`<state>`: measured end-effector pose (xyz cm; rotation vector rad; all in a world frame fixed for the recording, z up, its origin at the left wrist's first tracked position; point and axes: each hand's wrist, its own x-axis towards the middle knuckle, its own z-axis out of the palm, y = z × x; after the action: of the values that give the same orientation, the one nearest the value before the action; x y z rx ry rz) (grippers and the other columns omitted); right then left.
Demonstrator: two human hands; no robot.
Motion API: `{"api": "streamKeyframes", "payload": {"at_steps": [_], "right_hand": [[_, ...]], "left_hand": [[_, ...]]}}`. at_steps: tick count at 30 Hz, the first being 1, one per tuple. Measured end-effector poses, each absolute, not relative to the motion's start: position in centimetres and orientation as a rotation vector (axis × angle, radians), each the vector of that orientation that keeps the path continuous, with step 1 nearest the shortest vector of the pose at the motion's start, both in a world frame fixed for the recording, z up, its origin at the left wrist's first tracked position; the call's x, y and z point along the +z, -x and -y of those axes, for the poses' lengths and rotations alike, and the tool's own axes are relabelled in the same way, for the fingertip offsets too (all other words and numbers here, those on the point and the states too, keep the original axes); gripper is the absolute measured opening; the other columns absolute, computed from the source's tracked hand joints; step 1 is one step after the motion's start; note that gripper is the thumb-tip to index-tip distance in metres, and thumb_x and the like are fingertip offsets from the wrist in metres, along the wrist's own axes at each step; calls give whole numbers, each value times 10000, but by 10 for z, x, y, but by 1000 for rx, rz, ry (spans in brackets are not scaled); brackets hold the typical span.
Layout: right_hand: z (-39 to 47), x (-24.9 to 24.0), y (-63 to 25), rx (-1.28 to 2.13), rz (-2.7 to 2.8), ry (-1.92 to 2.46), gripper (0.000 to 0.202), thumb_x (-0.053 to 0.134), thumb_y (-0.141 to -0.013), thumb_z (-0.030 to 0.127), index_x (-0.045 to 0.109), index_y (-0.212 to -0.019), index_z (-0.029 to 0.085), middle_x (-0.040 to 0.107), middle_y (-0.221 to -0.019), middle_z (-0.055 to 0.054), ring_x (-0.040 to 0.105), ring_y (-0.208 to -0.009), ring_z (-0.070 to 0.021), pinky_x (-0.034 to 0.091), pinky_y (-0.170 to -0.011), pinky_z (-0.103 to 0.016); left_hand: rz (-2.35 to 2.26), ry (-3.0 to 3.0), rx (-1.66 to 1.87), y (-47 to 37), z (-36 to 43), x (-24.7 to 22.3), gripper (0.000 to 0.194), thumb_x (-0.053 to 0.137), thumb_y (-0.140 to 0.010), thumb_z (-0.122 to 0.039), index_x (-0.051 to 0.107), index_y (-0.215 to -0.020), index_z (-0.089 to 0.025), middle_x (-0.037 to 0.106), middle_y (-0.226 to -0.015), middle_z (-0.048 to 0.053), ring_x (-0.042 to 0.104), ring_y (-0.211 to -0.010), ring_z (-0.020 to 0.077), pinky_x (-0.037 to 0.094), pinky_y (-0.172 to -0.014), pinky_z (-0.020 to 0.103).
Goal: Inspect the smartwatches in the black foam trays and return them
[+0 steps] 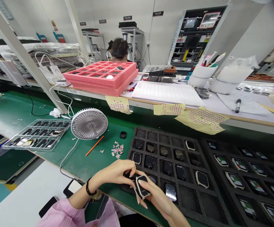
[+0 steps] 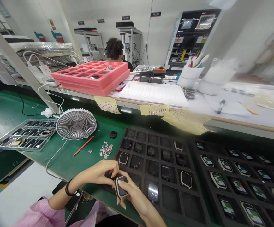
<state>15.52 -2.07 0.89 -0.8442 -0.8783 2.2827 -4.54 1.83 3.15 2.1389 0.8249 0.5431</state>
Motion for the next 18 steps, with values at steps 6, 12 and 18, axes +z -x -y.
{"api": "streamKeyframes", "payload": {"at_steps": [6,12,18], "right_hand": [[16,8,-150,2247,806,800,610,637,-821,471,464,-1358,240,661,-884,-57,574,-525,-124,404,-494,-251],[7,9,-158,2109,781,815,615,602,-852,474,426,-1396,248,661,-966,-93,568,-574,-137,418,-510,-274],[6,7,-159,2065,718,783,584,590,-866,441,433,-1395,248,656,-981,-100,578,-602,-151,403,-495,-269]], "left_hand": [[-1232,-2051,635,66,-32,24,279,632,-827,-450,573,-803,-178,598,-817,11,546,-696,134,409,-609,221],[-2020,-2227,350,67,-38,-7,84,562,-890,-276,588,-899,-197,651,-955,51,635,-912,203,472,-702,250],[-2115,-2166,257,60,-41,-19,85,510,-904,-190,592,-885,-178,670,-945,78,648,-914,218,485,-727,269]]}}
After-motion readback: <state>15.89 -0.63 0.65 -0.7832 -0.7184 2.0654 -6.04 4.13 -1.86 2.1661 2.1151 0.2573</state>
